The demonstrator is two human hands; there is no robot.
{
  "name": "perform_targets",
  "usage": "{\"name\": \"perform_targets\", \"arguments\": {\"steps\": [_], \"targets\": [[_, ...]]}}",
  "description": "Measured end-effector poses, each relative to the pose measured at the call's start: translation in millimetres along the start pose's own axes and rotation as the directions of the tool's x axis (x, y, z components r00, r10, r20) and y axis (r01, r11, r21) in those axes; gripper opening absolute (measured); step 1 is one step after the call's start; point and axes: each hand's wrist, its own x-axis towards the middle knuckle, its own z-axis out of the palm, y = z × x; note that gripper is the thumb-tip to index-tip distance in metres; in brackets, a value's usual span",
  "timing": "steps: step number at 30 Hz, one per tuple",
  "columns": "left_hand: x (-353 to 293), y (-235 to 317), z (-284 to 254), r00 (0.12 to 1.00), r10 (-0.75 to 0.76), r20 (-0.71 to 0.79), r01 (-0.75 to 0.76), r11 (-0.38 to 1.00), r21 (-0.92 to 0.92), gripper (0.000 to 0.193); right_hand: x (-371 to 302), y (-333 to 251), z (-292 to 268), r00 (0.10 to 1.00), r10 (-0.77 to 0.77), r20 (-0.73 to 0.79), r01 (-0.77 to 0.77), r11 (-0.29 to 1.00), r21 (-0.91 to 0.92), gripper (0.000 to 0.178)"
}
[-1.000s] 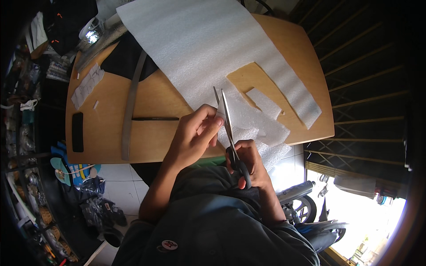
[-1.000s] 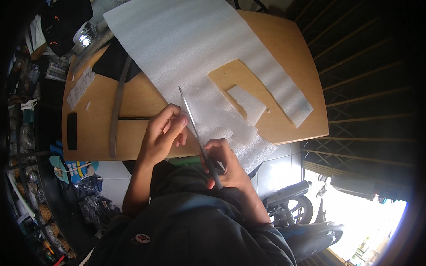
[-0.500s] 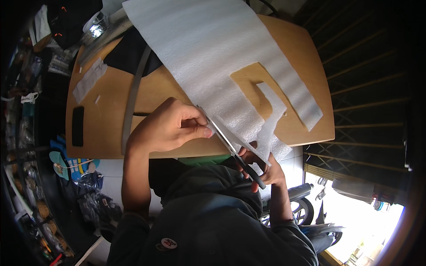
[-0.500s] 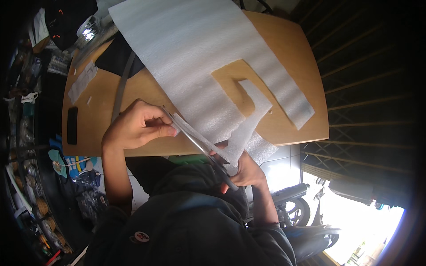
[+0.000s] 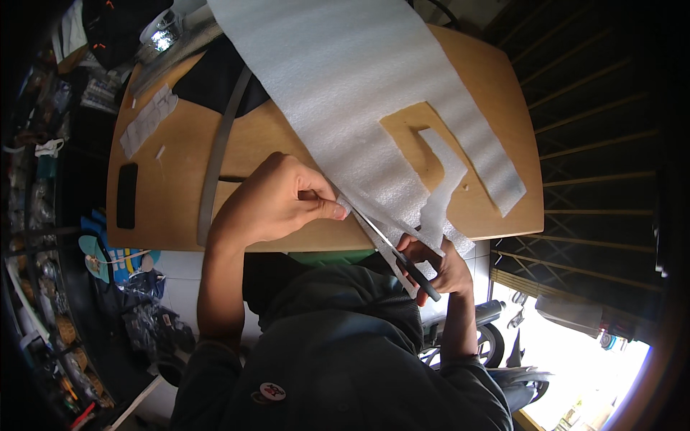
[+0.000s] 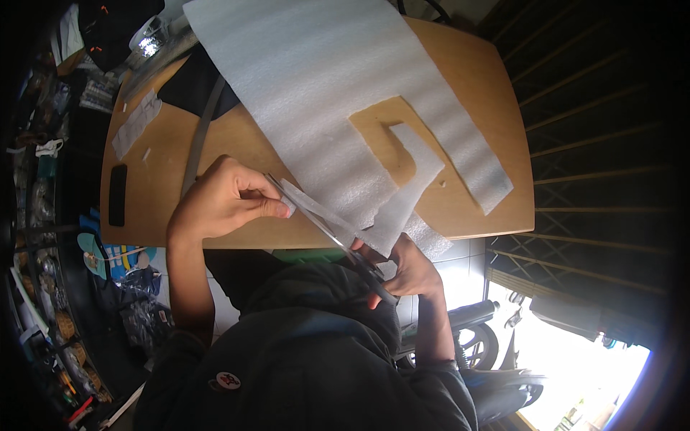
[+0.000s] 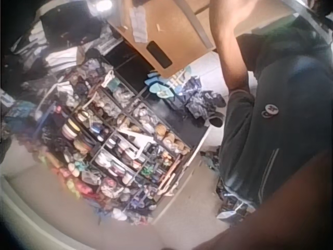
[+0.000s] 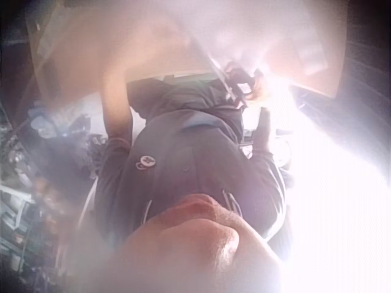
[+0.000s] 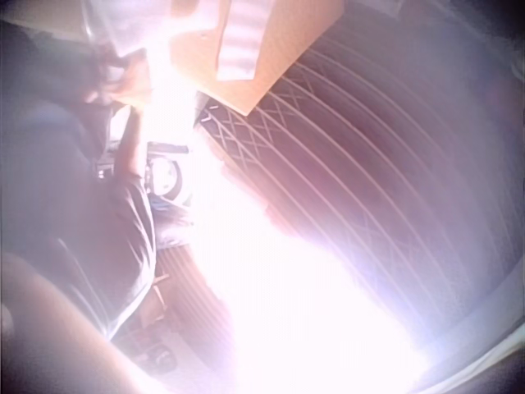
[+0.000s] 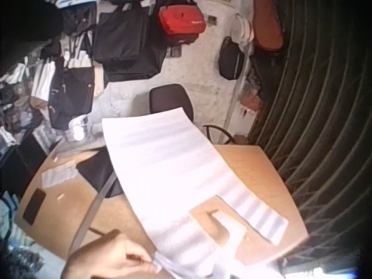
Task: The person marks shapes on a sheet of white foam using a pen and then cuts along the marked lines with scissors. The person repeats this process for multiple pieces, handling the foam and tools directly.
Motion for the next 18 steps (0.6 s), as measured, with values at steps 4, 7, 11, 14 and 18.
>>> {"name": "perform_targets", "arguments": {"steps": [4,7,11,14,18], "targets": [[1.0,9.9,-1.3,0.993,-0.106,-0.061,0.11,0.992,0.066,0.021,4.2,0.3,-1.5,0.998,-0.051,-0.036,0.054,0.995,0.08,0.08],[5.8,10.6,20.7,0.962,-0.097,-0.254,0.043,0.976,-0.212,0.026,14.5,5.1,4.8,0.992,-0.115,-0.056,0.126,0.955,0.267,0.076],[8.8,-3.9,57.9,0.925,-0.068,-0.373,-0.137,0.858,-0.496,0.025,24.8,2.5,24.5,0.984,-0.084,-0.16,0.134,0.931,0.338,0.063],[10.0,-3.8,65.4,0.921,-0.076,-0.383,-0.165,0.813,-0.558,0.02,27.4,4.3,30.9,0.969,-0.143,-0.202,0.207,0.916,0.343,0.062],[10.8,-10.3,51.9,0.945,0.057,-0.323,-0.169,0.928,-0.331,0.02,17.2,8.7,21.1,0.974,-0.122,-0.19,0.173,0.945,0.278,0.065]]}}
